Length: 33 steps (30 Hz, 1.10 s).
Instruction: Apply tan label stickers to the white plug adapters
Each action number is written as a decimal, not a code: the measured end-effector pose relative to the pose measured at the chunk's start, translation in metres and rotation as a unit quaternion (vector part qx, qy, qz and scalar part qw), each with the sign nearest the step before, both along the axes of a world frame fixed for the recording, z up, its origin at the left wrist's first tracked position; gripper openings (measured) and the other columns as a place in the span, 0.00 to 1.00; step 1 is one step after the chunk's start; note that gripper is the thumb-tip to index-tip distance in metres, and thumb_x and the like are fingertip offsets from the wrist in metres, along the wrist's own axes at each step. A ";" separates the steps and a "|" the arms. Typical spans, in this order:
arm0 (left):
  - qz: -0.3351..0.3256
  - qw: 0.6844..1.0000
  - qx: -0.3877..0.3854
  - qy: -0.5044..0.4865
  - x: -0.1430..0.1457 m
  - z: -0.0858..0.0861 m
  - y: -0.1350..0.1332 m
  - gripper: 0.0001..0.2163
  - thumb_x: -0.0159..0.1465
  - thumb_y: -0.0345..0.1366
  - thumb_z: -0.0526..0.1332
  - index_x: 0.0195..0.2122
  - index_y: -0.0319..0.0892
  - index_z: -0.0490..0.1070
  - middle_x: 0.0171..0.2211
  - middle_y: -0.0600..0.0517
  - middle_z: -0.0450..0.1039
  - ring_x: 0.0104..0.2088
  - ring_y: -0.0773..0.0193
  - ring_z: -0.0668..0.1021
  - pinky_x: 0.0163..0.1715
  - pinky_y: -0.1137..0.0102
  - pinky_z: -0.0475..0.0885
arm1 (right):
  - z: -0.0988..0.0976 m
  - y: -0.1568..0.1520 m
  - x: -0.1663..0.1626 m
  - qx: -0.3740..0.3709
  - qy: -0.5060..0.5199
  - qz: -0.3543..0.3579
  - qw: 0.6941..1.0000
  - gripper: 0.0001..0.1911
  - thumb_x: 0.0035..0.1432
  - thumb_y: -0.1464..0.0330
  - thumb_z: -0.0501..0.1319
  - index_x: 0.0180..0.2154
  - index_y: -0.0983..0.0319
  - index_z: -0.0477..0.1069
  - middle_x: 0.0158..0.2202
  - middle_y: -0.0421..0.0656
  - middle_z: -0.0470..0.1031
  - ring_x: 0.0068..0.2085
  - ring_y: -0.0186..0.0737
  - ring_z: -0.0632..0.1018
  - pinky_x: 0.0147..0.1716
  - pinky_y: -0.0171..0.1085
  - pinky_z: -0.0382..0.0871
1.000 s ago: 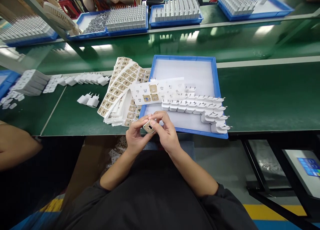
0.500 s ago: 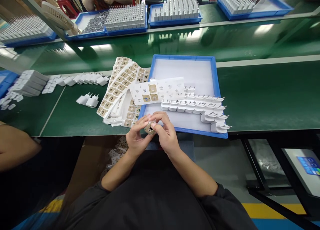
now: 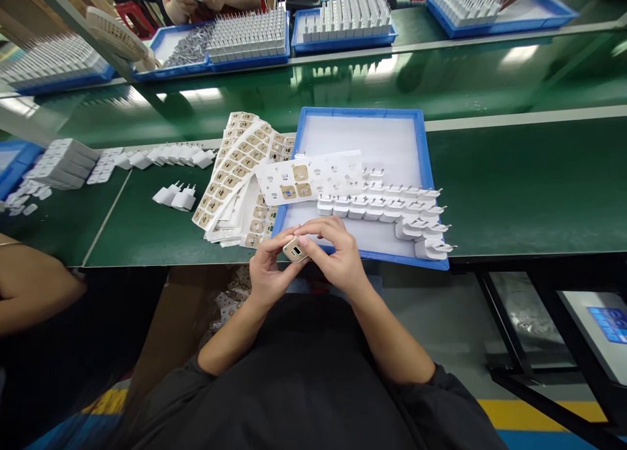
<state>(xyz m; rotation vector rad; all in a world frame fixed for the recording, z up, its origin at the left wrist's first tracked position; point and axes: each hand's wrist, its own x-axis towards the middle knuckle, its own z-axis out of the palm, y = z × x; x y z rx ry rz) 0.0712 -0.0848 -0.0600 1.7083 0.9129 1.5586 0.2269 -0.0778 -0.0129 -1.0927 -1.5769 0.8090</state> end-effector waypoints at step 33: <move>0.479 0.870 -0.113 -0.016 -0.268 -0.013 0.100 0.21 0.55 0.34 0.70 0.48 0.40 0.68 0.51 0.46 0.73 0.49 0.60 0.81 0.47 0.67 0.78 | -0.165 -0.022 -0.137 -0.152 -0.280 0.446 0.837 0.18 0.60 0.73 0.63 0.51 0.62 0.79 0.54 0.53 0.81 0.55 0.51 0.81 0.57 0.45 0.72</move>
